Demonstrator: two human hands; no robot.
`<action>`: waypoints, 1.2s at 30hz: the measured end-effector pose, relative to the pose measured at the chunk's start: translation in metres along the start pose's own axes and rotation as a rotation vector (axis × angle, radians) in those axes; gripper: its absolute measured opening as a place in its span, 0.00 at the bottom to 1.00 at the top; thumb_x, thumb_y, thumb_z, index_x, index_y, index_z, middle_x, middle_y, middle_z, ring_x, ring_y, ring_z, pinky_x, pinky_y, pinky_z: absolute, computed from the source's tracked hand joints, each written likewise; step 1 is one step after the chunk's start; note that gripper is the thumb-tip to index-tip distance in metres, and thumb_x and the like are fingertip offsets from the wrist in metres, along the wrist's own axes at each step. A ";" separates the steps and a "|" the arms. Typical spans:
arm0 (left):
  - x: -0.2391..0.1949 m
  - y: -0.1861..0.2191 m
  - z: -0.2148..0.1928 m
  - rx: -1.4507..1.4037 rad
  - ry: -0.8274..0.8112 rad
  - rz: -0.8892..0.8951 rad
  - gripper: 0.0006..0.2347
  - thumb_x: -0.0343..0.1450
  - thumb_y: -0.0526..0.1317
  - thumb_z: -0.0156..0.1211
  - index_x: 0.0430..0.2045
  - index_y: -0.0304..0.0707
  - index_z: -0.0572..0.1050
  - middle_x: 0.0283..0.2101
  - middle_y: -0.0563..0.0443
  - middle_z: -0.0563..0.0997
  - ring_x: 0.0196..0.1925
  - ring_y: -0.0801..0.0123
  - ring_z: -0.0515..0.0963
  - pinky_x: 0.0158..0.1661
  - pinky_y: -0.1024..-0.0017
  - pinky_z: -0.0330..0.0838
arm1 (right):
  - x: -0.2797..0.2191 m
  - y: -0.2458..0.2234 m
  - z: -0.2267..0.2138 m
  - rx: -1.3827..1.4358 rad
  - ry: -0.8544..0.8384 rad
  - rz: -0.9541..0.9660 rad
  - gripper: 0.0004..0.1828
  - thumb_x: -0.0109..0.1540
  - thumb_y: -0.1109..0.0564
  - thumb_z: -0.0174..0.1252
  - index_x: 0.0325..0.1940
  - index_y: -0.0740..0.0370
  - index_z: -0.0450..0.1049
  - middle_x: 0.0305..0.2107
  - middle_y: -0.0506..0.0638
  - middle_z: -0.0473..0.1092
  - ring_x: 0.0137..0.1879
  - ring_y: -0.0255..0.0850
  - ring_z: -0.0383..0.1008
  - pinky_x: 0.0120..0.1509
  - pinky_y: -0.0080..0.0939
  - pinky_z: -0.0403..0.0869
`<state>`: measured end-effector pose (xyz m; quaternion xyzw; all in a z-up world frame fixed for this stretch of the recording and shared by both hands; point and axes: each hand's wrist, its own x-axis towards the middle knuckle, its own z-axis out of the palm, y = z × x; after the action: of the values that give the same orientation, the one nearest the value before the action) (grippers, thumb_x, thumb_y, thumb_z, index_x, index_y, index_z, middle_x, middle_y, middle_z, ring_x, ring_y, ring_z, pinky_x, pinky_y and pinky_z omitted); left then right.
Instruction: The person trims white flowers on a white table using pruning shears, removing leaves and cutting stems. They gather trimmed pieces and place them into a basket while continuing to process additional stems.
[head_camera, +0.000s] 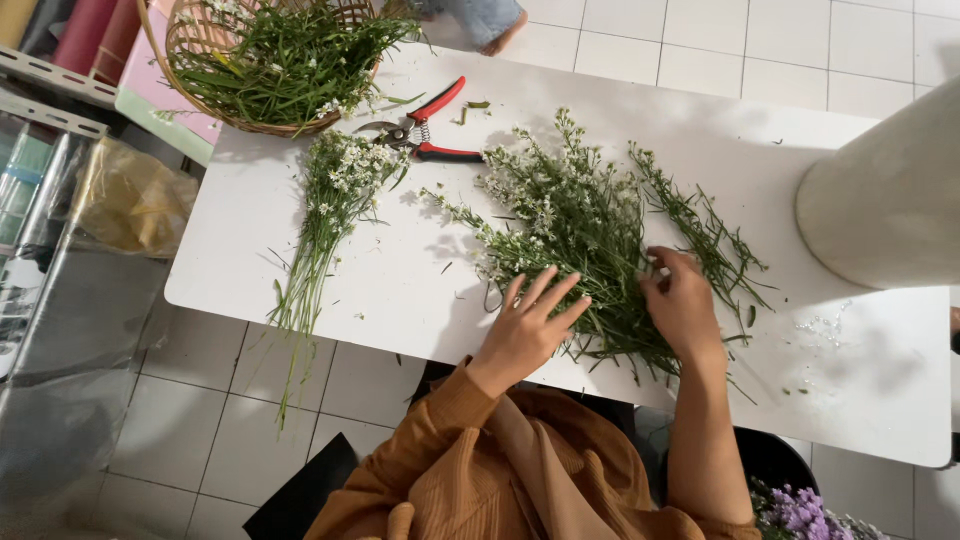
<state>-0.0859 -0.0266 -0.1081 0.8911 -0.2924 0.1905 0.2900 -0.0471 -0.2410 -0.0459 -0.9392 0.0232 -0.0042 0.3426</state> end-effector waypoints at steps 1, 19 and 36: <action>0.000 0.001 0.007 0.025 -0.052 0.057 0.21 0.62 0.36 0.65 0.51 0.47 0.71 0.59 0.44 0.68 0.64 0.47 0.64 0.55 0.44 0.58 | 0.003 0.007 0.003 0.000 -0.104 0.030 0.20 0.59 0.66 0.55 0.57 0.65 0.69 0.38 0.62 0.70 0.39 0.57 0.74 0.39 0.55 0.73; 0.028 0.011 0.019 0.066 -0.340 0.012 0.26 0.64 0.23 0.53 0.56 0.47 0.66 0.64 0.46 0.63 0.66 0.43 0.59 0.56 0.25 0.44 | 0.002 0.000 -0.037 0.317 -0.037 0.038 0.12 0.64 0.64 0.53 0.53 0.66 0.67 0.31 0.59 0.68 0.36 0.43 0.67 0.39 0.45 0.67; 0.032 0.015 0.008 0.042 -0.449 -0.051 0.28 0.63 0.23 0.51 0.59 0.51 0.63 0.67 0.50 0.59 0.69 0.47 0.52 0.59 0.30 0.34 | -0.011 0.012 -0.071 0.395 0.408 -0.344 0.11 0.59 0.75 0.58 0.43 0.69 0.74 0.34 0.58 0.68 0.37 0.45 0.69 0.41 0.41 0.69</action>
<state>-0.0701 -0.0549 -0.0919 0.9241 -0.3230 -0.0138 0.2038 -0.0605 -0.2948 0.0010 -0.8246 -0.0687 -0.2546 0.5005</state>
